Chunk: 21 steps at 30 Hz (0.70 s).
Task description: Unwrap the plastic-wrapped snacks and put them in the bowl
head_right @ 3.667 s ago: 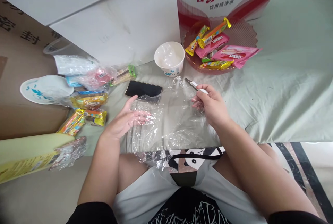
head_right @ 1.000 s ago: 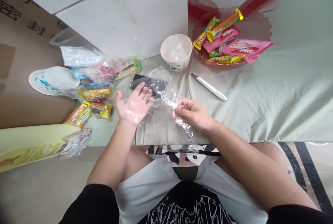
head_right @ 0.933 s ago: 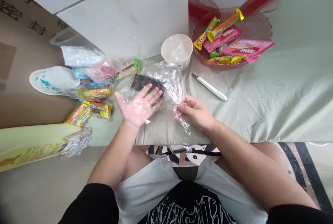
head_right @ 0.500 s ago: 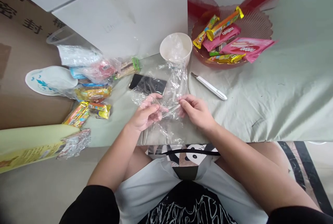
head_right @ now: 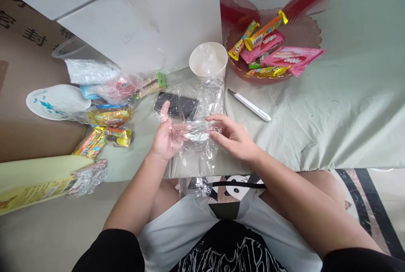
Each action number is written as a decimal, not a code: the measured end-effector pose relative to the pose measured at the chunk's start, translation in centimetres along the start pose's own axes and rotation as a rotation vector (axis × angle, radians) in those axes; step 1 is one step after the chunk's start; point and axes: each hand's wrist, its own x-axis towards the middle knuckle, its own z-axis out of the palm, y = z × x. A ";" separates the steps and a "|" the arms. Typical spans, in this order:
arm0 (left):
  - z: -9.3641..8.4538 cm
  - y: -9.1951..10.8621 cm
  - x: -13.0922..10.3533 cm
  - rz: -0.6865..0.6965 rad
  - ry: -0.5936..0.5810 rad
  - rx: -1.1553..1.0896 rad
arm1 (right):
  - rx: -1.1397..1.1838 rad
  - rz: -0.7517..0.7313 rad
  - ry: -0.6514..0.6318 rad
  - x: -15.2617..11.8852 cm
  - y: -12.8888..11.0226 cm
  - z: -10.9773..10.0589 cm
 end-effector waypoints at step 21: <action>-2.6 -0.9 1.6 0.696 0.339 0.359 | -0.827 -0.440 0.572 0.3 1.2 -0.9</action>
